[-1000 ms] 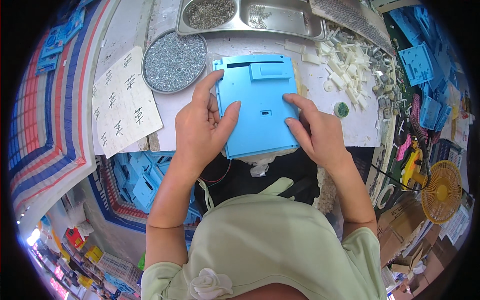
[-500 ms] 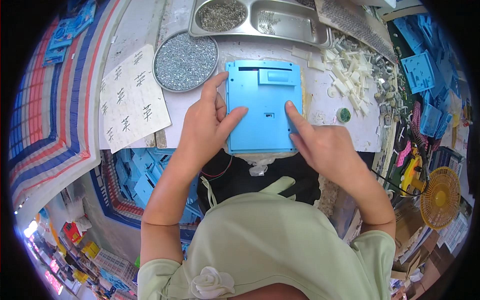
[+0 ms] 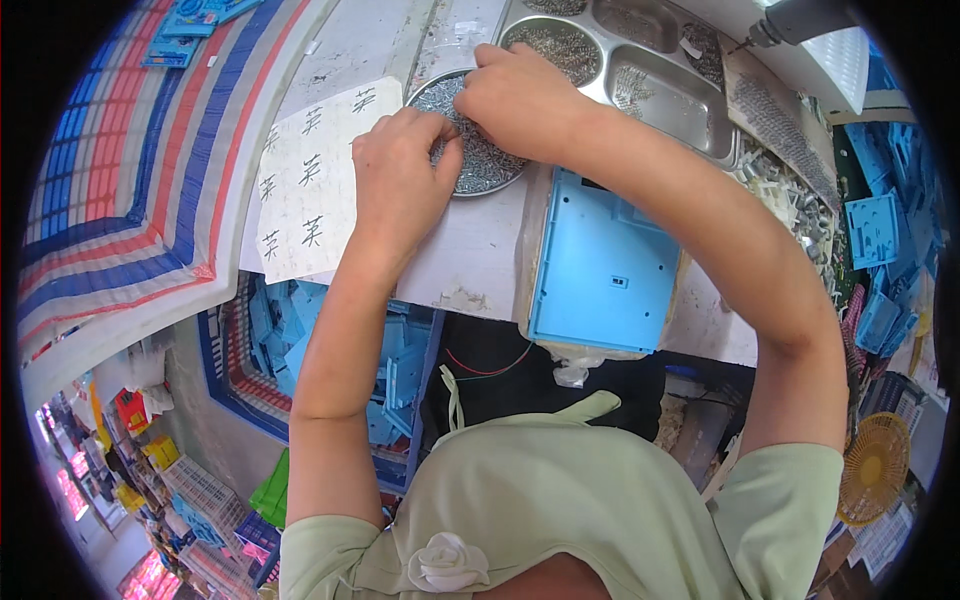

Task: Assembling, soldering, and screwing components into a blue plastic electronic device casing.

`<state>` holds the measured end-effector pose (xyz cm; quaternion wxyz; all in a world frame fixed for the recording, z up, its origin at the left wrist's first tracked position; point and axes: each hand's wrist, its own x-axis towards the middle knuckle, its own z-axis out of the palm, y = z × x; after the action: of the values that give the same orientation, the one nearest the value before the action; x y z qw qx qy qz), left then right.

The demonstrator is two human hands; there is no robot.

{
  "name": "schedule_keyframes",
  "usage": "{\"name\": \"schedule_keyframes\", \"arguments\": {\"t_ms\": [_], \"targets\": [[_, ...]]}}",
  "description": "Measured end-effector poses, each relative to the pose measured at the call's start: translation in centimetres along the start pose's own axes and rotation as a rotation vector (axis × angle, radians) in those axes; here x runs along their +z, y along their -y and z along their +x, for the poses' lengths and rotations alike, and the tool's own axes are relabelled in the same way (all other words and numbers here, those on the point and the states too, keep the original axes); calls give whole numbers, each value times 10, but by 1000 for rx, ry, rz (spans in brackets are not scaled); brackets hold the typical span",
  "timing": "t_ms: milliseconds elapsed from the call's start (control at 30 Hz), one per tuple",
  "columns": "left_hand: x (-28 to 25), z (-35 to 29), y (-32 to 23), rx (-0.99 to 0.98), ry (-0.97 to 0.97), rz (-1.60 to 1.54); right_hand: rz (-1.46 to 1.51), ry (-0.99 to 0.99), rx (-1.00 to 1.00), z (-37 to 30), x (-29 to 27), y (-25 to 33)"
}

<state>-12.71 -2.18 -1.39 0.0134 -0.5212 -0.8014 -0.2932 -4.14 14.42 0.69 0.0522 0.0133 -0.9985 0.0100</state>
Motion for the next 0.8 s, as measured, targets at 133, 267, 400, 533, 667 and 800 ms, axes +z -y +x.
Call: {"name": "schedule_keyframes", "arguments": {"t_ms": [133,267,400,533,667,800], "targets": [[1,1,2,16,-59,86,-38,43,-19,12,-4,3],[1,-2,-7,66,-66,-62,-30,-40,-44,8,5,2],[-9,-17,-50,-44,170,-509,0,-47,-17,3,-6,-8],[-9,-11,-64,-50,381,-575,259,-269,4,-43,-28,-29],[-5,-3,-66,109,379,-384,517,-235,289,-129,-55,-42],[-7,2,-76,239,345,-195,1062,-106,570,-190,-58,-45]]}}
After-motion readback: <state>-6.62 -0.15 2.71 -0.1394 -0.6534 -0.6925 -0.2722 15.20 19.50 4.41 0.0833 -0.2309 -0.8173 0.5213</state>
